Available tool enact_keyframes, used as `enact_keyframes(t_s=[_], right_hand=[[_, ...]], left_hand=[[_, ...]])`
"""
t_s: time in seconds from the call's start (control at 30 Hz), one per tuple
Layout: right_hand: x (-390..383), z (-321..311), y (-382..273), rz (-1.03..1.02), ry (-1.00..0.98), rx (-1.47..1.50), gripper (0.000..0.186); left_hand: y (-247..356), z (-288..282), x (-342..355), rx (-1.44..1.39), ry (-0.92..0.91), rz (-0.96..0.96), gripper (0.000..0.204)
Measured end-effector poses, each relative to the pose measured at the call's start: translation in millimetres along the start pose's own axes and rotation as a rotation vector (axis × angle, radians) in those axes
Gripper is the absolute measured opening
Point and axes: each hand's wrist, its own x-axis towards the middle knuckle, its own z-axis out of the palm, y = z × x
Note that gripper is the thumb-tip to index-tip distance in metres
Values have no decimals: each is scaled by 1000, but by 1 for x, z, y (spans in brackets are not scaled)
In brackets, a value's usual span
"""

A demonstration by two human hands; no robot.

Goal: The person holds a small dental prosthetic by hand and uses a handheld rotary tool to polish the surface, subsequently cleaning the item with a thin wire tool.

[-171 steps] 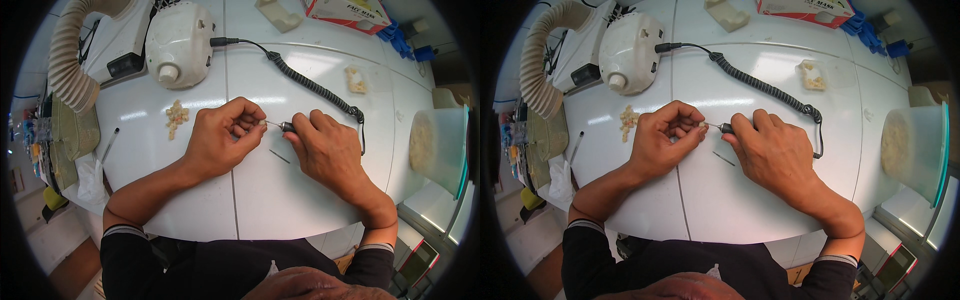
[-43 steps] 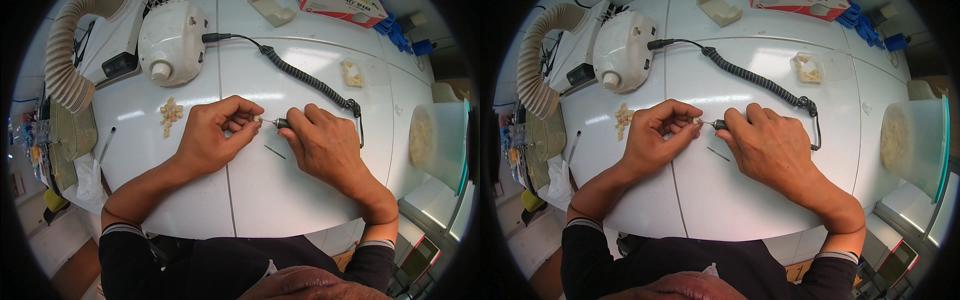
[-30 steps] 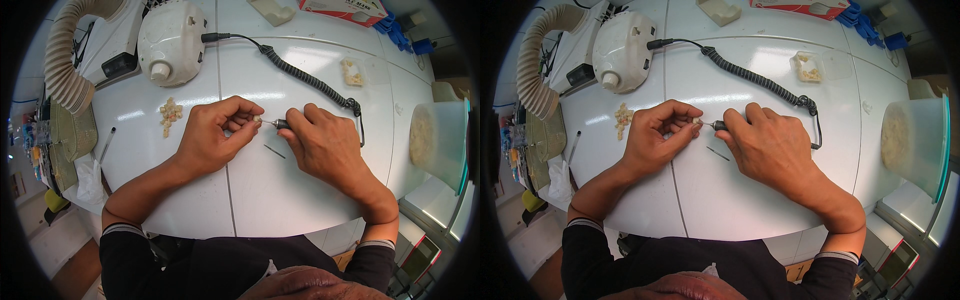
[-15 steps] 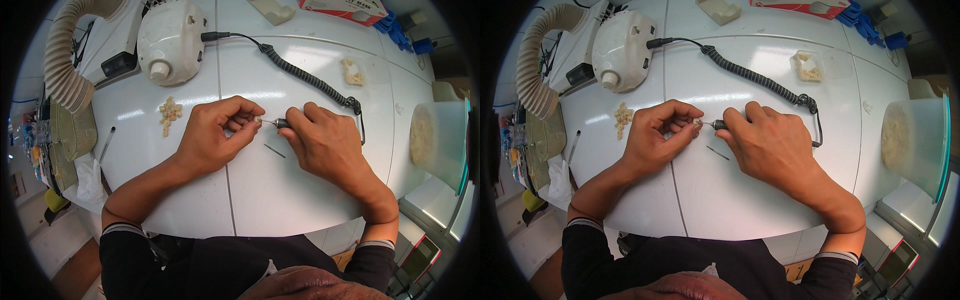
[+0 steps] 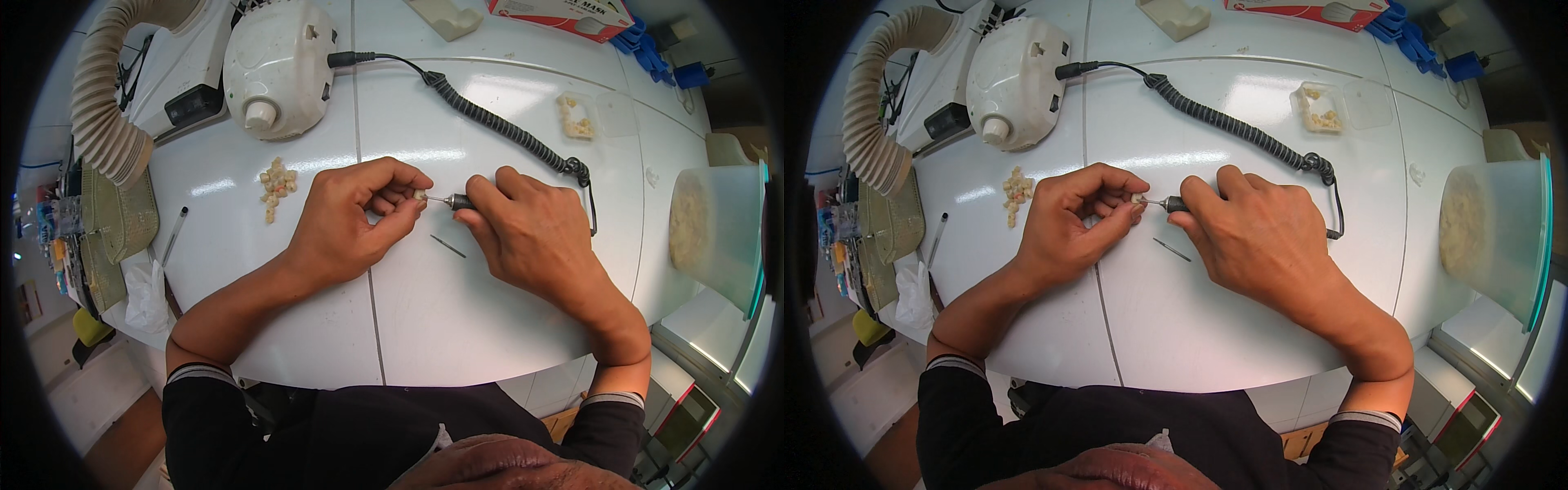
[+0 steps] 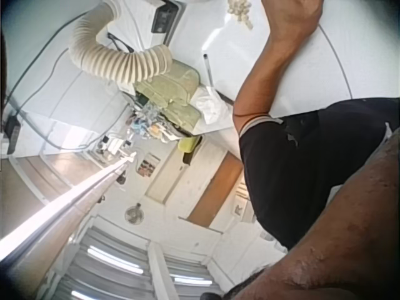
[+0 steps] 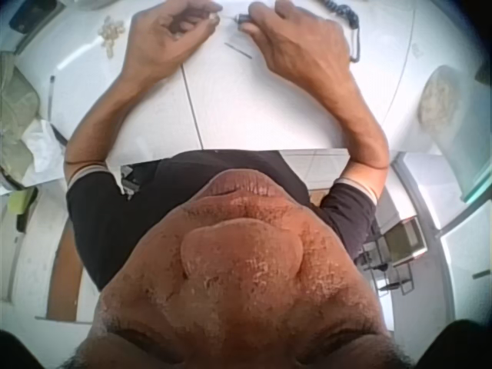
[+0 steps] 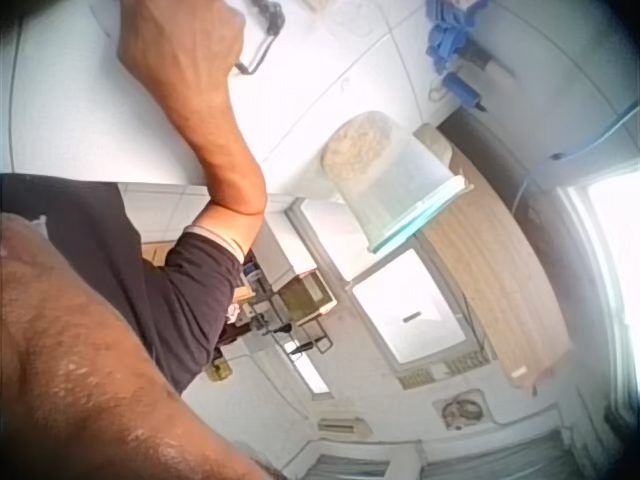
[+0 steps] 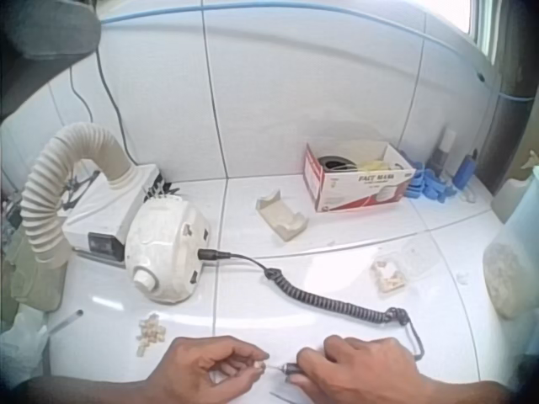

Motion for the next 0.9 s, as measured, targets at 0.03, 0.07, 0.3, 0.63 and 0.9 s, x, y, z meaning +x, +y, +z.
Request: enact_keyframes(t_s=[0.03, 0.07, 0.3, 0.63, 0.9], right_hand=[[0, 1, 0, 1, 0, -1, 30], [-1, 2, -1, 7, 16, -3, 30], [-1, 3, -2, 35, 18, -1, 31], [0, 1, 0, -3, -6, -12, 32], [-1, 2, -2, 32, 0, -20, 32]], left_hand=[[0, 0, 0, 0, -1, 1, 21], [0, 1, 0, -5, 3, 1, 21], [0, 1, 1, -20, 2, -17, 21], [0, 1, 0, -10, 2, -3, 21], [-4, 4, 0, -76, 65, -28, 20]])
